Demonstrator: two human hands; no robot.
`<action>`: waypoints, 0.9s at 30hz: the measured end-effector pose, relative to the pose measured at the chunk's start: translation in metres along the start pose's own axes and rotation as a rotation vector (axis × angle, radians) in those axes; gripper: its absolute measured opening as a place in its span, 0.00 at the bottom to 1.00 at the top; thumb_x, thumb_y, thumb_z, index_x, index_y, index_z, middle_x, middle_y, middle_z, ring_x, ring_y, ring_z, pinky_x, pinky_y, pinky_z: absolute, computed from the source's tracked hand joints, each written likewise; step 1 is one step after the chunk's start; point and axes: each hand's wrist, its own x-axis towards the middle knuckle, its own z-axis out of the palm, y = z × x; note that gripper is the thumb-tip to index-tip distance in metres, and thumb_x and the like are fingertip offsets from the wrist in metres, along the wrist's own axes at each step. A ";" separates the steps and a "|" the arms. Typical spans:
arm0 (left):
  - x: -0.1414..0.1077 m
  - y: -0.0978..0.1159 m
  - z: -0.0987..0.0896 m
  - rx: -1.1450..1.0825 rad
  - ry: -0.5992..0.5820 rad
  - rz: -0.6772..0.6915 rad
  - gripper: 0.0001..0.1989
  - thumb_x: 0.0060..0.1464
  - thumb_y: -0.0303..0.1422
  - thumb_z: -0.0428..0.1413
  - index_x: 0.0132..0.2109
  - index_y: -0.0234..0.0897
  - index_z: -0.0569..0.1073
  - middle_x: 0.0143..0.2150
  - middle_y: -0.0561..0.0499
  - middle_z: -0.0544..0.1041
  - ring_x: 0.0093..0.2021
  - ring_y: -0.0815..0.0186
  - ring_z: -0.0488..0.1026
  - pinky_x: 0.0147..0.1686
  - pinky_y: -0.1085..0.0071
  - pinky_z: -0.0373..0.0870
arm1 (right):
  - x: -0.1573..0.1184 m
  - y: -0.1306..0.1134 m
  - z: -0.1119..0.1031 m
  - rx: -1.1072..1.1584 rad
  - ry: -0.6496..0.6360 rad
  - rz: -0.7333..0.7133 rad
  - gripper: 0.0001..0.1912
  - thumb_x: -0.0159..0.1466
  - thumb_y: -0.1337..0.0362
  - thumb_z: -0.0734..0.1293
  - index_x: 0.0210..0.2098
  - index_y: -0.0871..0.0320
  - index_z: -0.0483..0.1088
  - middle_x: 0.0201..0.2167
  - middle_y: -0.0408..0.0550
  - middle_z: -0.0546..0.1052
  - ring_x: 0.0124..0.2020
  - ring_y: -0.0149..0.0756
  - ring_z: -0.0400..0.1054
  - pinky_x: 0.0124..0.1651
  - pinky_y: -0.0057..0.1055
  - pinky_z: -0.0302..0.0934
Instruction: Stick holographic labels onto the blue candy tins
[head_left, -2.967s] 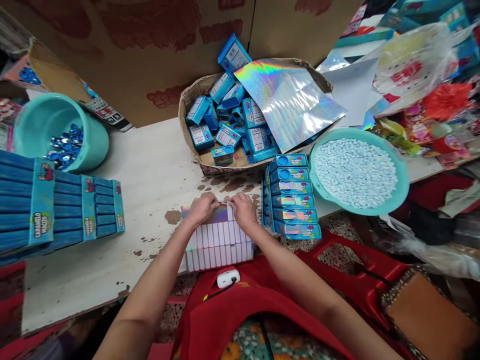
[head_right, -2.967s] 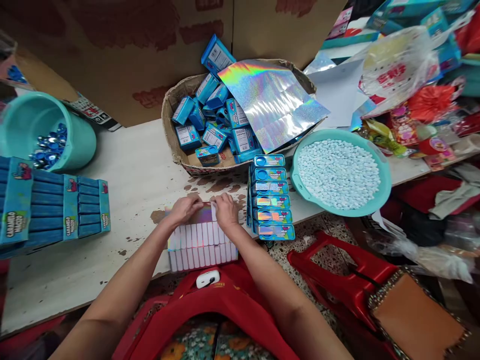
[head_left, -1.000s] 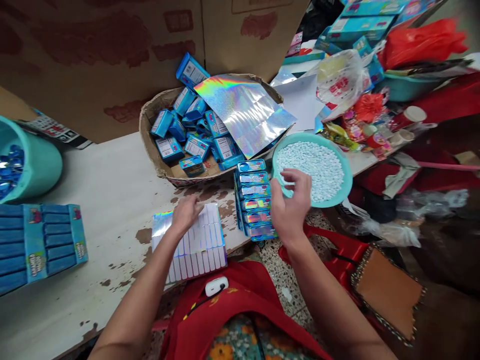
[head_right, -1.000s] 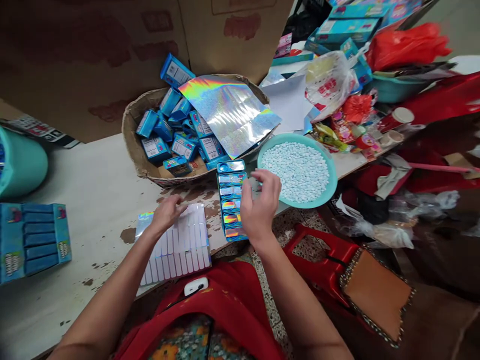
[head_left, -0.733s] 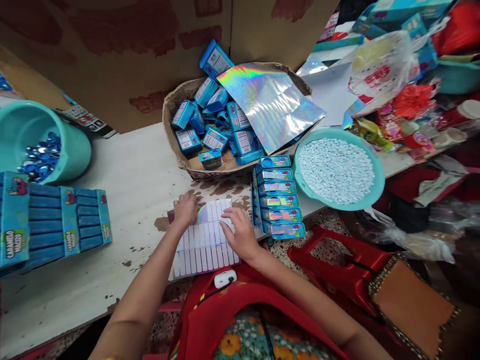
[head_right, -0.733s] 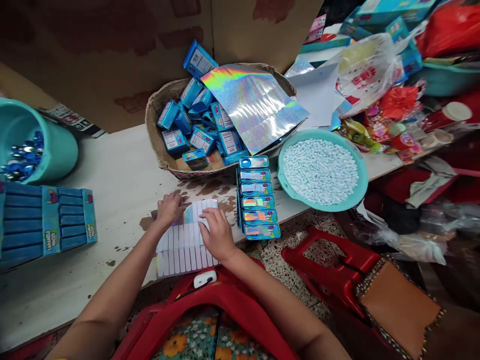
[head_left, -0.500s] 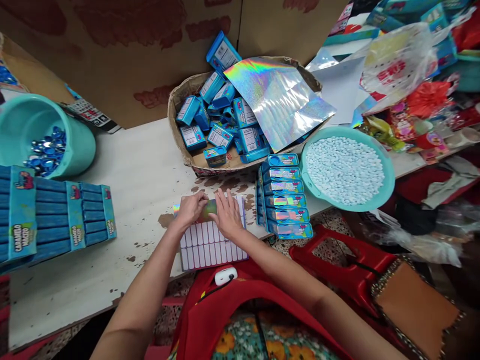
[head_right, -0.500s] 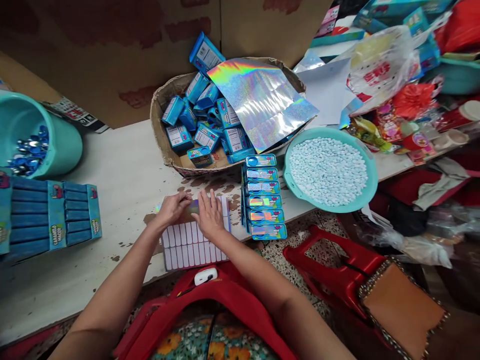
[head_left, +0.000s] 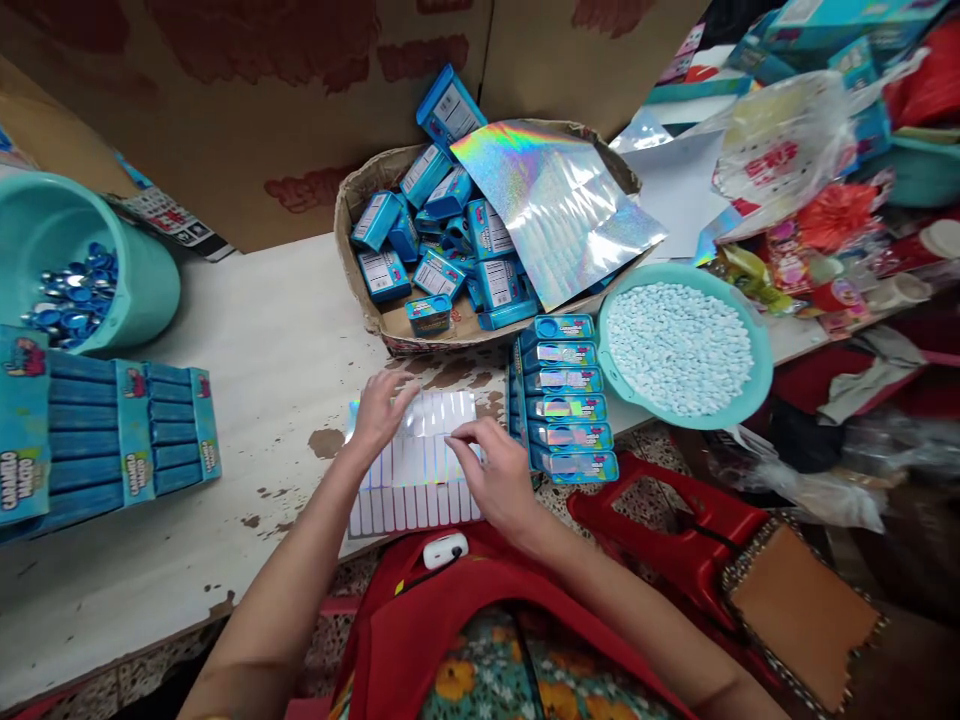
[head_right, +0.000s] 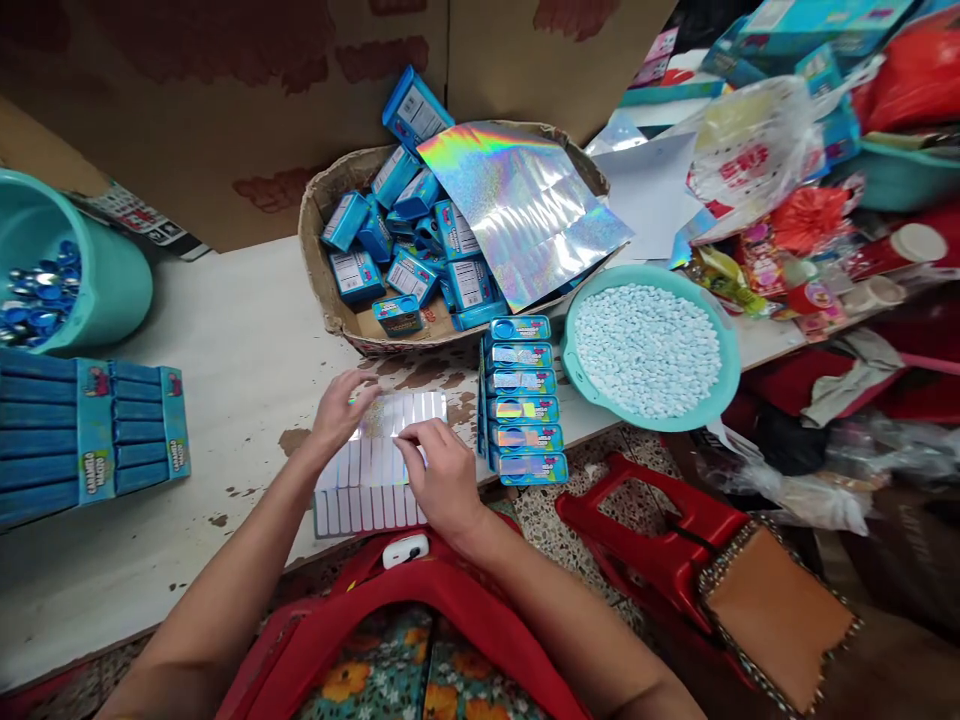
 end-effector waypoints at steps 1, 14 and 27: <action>-0.011 0.015 -0.005 -0.222 -0.031 0.032 0.18 0.56 0.43 0.48 0.50 0.39 0.69 0.52 0.43 0.71 0.52 0.56 0.66 0.50 0.59 0.62 | 0.000 -0.011 -0.013 0.081 0.026 0.035 0.05 0.65 0.64 0.62 0.33 0.57 0.68 0.30 0.44 0.73 0.34 0.32 0.67 0.39 0.29 0.60; 0.007 0.141 0.017 -0.442 -0.307 0.162 0.08 0.56 0.36 0.49 0.41 0.38 0.66 0.28 0.57 0.64 0.27 0.72 0.60 0.27 0.75 0.58 | 0.041 0.015 -0.069 0.360 0.529 0.294 0.10 0.55 0.57 0.70 0.31 0.58 0.74 0.41 0.49 0.74 0.41 0.36 0.68 0.39 0.31 0.62; 0.098 0.162 0.053 -0.108 -0.205 0.334 0.08 0.50 0.27 0.49 0.40 0.38 0.64 0.29 0.56 0.65 0.30 0.68 0.63 0.31 0.73 0.59 | 0.106 0.066 -0.102 -0.007 0.636 0.269 0.07 0.55 0.63 0.66 0.28 0.59 0.75 0.29 0.45 0.73 0.30 0.32 0.64 0.37 0.31 0.59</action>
